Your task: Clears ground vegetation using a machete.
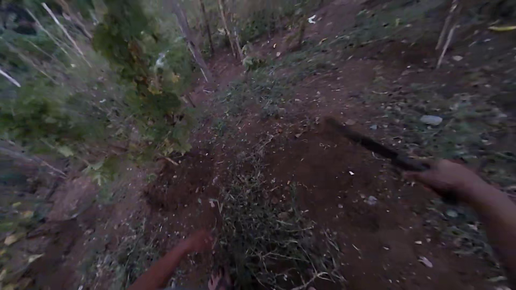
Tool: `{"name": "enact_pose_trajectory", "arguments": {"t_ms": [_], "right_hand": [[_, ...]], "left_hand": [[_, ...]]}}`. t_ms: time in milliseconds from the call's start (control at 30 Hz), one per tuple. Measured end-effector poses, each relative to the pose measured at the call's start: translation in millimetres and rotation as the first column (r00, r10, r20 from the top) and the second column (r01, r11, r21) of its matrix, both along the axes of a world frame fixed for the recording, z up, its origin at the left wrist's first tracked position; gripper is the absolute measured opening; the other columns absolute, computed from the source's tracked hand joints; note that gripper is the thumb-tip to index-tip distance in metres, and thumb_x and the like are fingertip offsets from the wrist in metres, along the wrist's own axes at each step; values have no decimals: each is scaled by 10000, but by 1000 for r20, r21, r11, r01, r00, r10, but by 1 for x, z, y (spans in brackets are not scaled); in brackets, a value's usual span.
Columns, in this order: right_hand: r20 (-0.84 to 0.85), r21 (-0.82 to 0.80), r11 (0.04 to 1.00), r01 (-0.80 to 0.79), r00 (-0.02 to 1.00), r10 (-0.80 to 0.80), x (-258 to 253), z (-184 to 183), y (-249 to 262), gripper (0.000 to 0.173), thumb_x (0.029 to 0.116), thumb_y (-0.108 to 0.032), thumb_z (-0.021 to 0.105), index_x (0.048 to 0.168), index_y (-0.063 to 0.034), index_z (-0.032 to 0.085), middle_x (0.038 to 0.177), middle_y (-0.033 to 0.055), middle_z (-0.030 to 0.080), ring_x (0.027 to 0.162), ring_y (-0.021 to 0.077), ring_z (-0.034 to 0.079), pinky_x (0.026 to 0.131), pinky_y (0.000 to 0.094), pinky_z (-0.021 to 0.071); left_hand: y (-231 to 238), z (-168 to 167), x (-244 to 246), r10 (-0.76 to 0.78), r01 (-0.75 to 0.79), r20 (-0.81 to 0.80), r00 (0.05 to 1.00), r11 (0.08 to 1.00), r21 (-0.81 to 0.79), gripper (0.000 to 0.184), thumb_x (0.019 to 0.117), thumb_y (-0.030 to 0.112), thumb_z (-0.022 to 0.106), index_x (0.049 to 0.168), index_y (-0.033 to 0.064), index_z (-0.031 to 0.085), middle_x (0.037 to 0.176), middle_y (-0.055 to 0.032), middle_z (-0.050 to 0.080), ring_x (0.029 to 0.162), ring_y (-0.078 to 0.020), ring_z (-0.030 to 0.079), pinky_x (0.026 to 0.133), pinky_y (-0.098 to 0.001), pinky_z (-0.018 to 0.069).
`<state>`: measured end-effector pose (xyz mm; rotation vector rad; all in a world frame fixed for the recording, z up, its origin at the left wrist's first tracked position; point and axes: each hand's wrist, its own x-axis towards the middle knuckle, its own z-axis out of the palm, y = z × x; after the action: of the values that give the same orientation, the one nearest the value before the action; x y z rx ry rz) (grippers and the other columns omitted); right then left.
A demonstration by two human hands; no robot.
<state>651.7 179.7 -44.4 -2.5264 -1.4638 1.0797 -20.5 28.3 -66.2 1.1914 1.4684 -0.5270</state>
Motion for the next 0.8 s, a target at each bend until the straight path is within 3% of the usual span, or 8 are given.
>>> {"name": "enact_pose_trajectory", "arguments": {"t_ms": [67, 167, 233, 367, 467, 600, 733, 800], "right_hand": [[-118, 94, 963, 252, 963, -241, -14, -42, 23, 555, 1005, -336, 691, 1229, 160, 581, 1088, 381, 640, 953, 504, 660, 867, 703, 506], [-467, 80, 786, 614, 719, -514, -96, -87, 37, 596, 998, -323, 698, 1372, 98, 504, 1116, 256, 665, 877, 312, 697, 841, 503, 581], [-557, 7, 824, 566, 687, -467, -144, -126, 24, 504, 1004, -224, 668, 1373, 65, 482, 972, 163, 661, 730, 214, 676, 719, 396, 599], [-410, -154, 987, 50, 906, -110, -168, -139, -17, 508, 966, -144, 692, 1408, 23, 507, 1124, 258, 663, 879, 346, 702, 838, 523, 575], [-352, -149, 989, -23, 936, -31, -143, -122, -24, 458, 959, -152, 711, 1352, 16, 546, 1083, 256, 656, 830, 336, 687, 797, 515, 570], [-397, -61, 977, 205, 893, -213, -112, -111, -12, 444, 972, -149, 694, 1341, 44, 541, 1017, 225, 658, 765, 285, 670, 756, 477, 574], [-694, -60, 701, 710, 475, -541, -144, -119, 5, 342, 986, -82, 636, 1280, 22, 497, 748, 40, 567, 543, 113, 601, 572, 302, 587], [-690, -63, 703, 709, 478, -544, -161, -129, -3, 353, 975, -72, 633, 1280, 24, 483, 741, 51, 573, 541, 129, 619, 566, 308, 601]], "left_hand": [[-3, 0, -8, 48, -48, 21, 999, 999, 21, 436, 1043, 169, 583, 1424, -35, 521, 1354, -269, 597, 1236, -374, 604, 1077, -511, 461], [-11, -3, -24, 116, -116, 7, 993, 993, 27, 445, 1034, 193, 609, 1406, -38, 534, 1348, -264, 602, 1247, -370, 595, 1084, -508, 456], [-19, -7, -35, 121, -121, -5, 993, 992, 21, 436, 1031, 184, 608, 1395, -47, 546, 1339, -269, 612, 1239, -377, 606, 1087, -507, 459], [-21, -12, -45, 113, -115, -72, 991, 993, -26, 427, 1038, 227, 601, 1377, -30, 567, 1312, -243, 636, 1212, -359, 623, 1081, -509, 456], [-17, -14, -43, 104, -106, -96, 990, 994, -18, 411, 1052, 227, 572, 1401, 10, 565, 1318, -225, 640, 1197, -348, 631, 1058, -508, 472], [-2, 1, -25, 183, -184, -90, 979, 983, 1, 443, 1067, 229, 548, 1442, -3, 512, 1361, -251, 601, 1236, -371, 607, 1073, -510, 467], [-3, -4, -25, 182, -181, -50, 982, 983, 40, 450, 1045, 206, 590, 1425, -23, 521, 1328, -253, 620, 1213, -356, 623, 1062, -493, 479], [-6, -8, -29, 150, -149, -53, 987, 989, 23, 455, 1034, 206, 610, 1419, -23, 528, 1344, -257, 608, 1234, -360, 609, 1080, -496, 463]]}}
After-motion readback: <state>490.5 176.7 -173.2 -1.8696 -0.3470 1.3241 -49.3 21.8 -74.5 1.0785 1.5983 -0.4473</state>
